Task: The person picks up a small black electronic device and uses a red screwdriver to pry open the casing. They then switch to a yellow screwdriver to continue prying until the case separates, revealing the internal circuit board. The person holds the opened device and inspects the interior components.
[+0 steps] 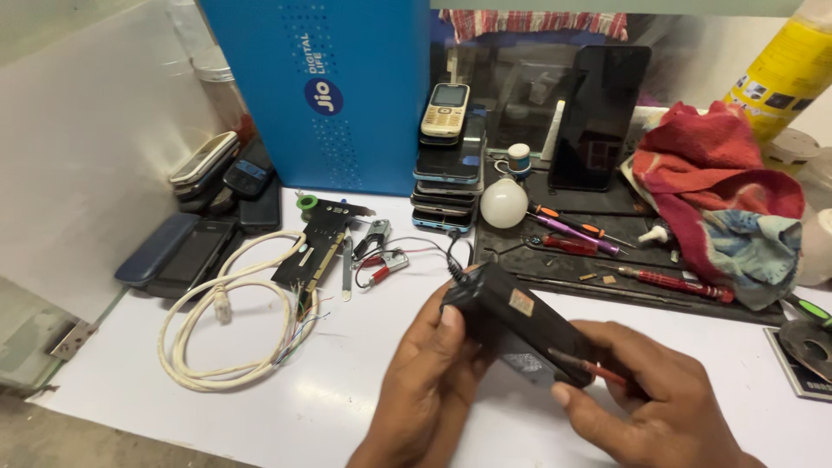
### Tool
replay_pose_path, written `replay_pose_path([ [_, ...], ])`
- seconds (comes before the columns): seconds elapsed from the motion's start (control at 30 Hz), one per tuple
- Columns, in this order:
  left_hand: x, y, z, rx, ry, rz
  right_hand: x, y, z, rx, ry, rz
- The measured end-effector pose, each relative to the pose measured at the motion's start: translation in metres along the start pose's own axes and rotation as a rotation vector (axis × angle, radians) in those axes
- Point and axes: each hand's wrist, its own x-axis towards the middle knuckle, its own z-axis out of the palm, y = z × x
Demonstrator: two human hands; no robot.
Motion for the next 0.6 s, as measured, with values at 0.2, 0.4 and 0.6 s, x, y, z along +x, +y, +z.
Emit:
replay_pose_path([
  [0.2, -0.003, 0.0, -0.011, 0.129, 0.17, -0.134, 0.006, -0.008, -0.003, -0.082, 0.006, -0.125],
  [0.4, -0.004, -0.017, -0.014, 0.073, 0.196, -0.031, 0.006, -0.013, 0.004, -0.011, -0.021, -0.107],
  [0.6, -0.003, -0.037, 0.003, -0.128, 0.294, -0.122, -0.001, -0.002, 0.011, 0.018, -0.04, -0.204],
])
